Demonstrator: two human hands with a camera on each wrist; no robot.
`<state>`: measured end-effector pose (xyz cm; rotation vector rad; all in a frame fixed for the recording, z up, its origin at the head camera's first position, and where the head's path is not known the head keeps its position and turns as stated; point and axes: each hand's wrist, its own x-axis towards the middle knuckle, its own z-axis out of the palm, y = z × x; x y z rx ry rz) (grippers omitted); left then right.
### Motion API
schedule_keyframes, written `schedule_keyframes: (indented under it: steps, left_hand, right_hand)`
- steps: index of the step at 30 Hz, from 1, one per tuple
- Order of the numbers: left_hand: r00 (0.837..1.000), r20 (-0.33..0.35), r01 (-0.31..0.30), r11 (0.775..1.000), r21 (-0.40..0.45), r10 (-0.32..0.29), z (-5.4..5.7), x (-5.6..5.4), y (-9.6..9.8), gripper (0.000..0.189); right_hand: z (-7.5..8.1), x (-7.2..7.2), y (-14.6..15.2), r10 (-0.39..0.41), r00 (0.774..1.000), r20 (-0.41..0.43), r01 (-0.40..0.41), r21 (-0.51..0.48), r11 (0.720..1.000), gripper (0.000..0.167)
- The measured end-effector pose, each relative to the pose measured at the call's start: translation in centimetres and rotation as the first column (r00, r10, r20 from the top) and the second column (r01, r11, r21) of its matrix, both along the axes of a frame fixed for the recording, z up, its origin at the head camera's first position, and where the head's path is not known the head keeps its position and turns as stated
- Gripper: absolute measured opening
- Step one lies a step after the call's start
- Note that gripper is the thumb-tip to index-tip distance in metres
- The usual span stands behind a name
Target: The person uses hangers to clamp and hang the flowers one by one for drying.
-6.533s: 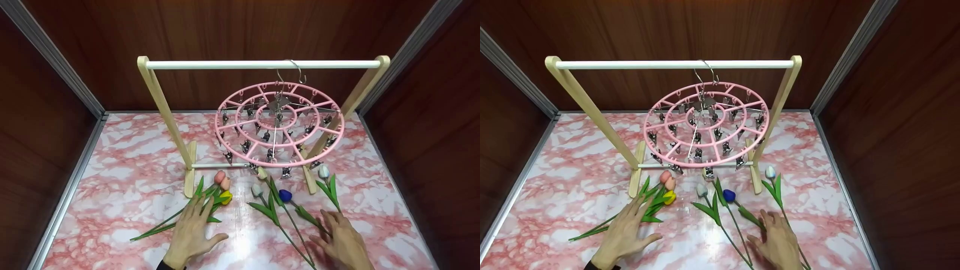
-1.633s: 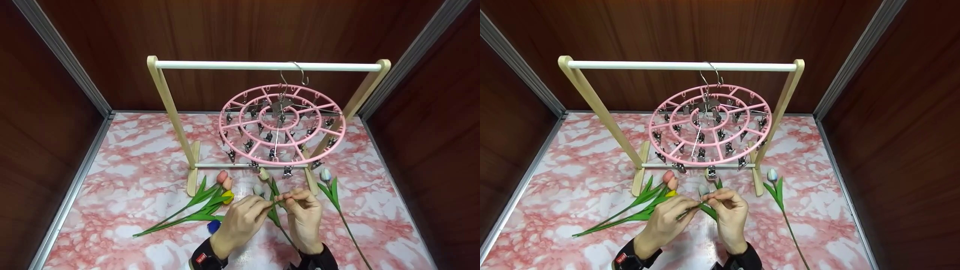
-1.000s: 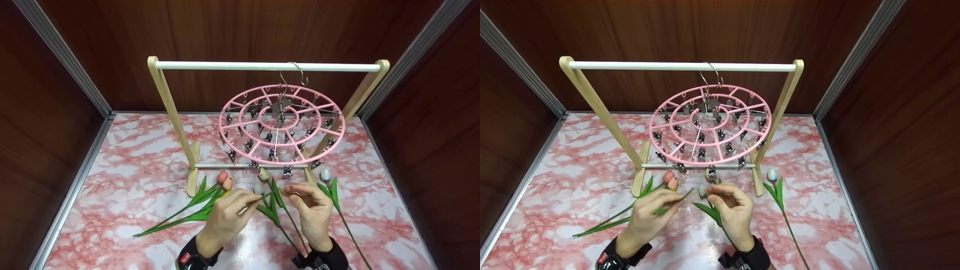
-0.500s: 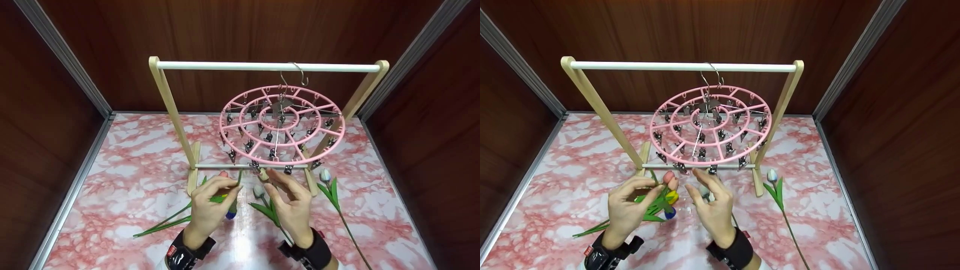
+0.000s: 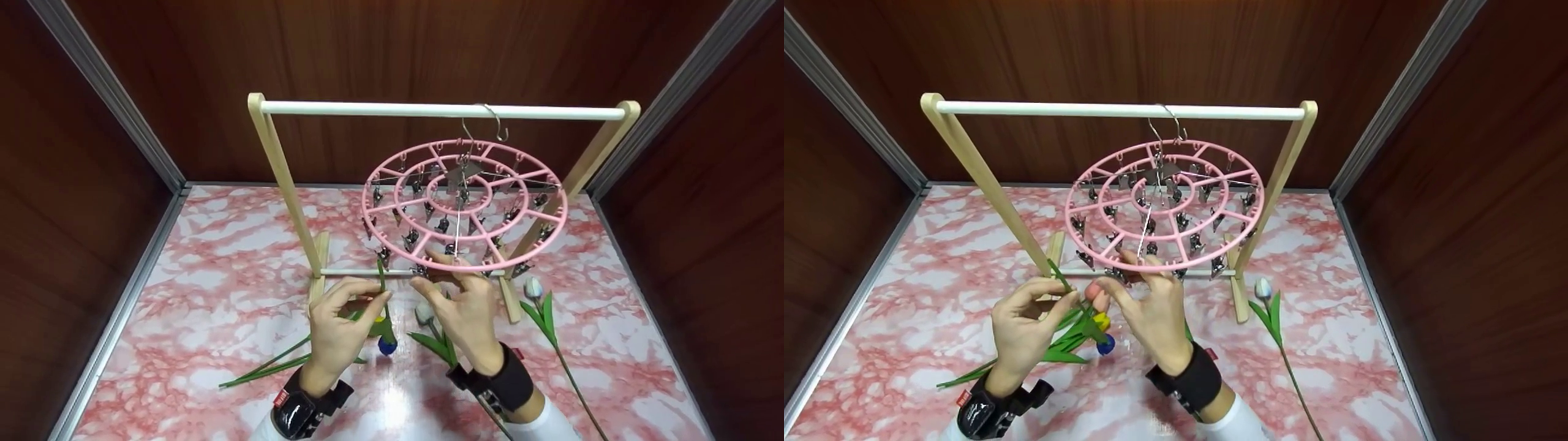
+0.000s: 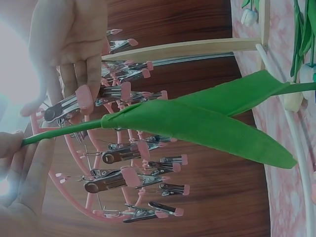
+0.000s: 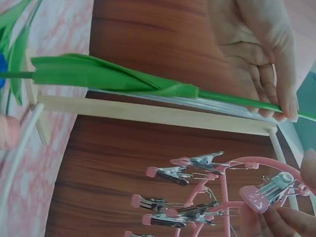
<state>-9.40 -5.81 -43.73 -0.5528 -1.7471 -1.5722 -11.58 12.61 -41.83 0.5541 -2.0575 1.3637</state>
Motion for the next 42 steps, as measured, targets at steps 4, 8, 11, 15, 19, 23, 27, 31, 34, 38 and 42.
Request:
schedule_keyframes:
  steps: [4, 8, 11, 15, 19, 23, 27, 31, 34, 38, 42]
  left_hand:
    - [1.000, -0.005, -0.011, 1.000, -0.010, 0.011, 0.1, -0.2, 0.0, 0.022]
    - [1.000, -0.001, -0.012, 1.000, -0.014, 0.012, 0.4, -0.2, 0.1, 0.023]
    - [1.000, 0.017, -0.007, 1.000, -0.010, 0.007, 0.6, -0.2, 0.2, 0.022]
    - [0.999, 0.041, 0.019, 1.000, 0.013, -0.019, 0.8, -0.1, 0.3, 0.021]
    - [0.999, 0.033, 0.037, 0.999, 0.032, -0.038, 1.1, -0.2, 0.4, 0.022]
    - [0.998, 0.019, 0.062, 0.997, 0.047, -0.063, 1.4, -0.4, 0.7, 0.024]
    - [0.996, 0.020, 0.085, 0.994, 0.065, -0.087, 1.8, -0.5, 0.9, 0.022]
    - [0.996, 0.025, 0.083, 0.994, 0.070, -0.085, 2.2, -0.7, 0.9, 0.019]
    - [0.996, 0.031, 0.083, 0.994, 0.073, -0.085, 2.3, -0.8, 1.0, 0.020]
    - [0.995, 0.029, 0.088, 0.993, 0.073, -0.091, 2.4, -0.9, 1.2, 0.020]
    - [0.996, 0.027, 0.086, 0.994, 0.069, -0.088, 2.5, -1.0, 1.4, 0.020]
  right_hand:
    - [0.6, -0.5, 0.1, 0.013, 0.999, 0.037, -0.014, 0.032, 0.999, 0.038]
    - [0.9, -0.7, 0.2, 0.068, 0.995, 0.078, -0.069, 0.002, 0.998, 0.029]
    - [1.0, -0.6, 0.4, 0.126, 0.985, 0.118, -0.120, -0.055, 0.991, 0.028]
    - [1.0, -0.4, 0.6, 0.210, 0.959, 0.191, -0.184, -0.146, 0.972, 0.025]
    - [0.8, -0.3, 0.7, 0.238, 0.937, 0.256, -0.198, -0.172, 0.965, 0.022]
    - [0.5, -0.3, 0.9, 0.237, 0.925, 0.297, -0.196, -0.159, 0.968, 0.017]
    - [0.3, -0.3, 1.0, 0.257, 0.920, 0.295, -0.216, -0.165, 0.962, 0.017]
    - [-0.2, -0.4, 1.1, 0.336, 0.911, 0.238, -0.272, -0.265, 0.925, 0.029]
    - [-0.7, -0.4, 1.0, 0.377, 0.910, 0.173, -0.306, -0.333, 0.892, 0.035]
    - [-1.0, -0.5, 0.8, 0.379, 0.919, 0.108, -0.322, -0.352, 0.879, 0.039]
    - [-1.2, -0.5, 0.7, 0.380, 0.923, 0.061, -0.335, -0.356, 0.872, 0.033]
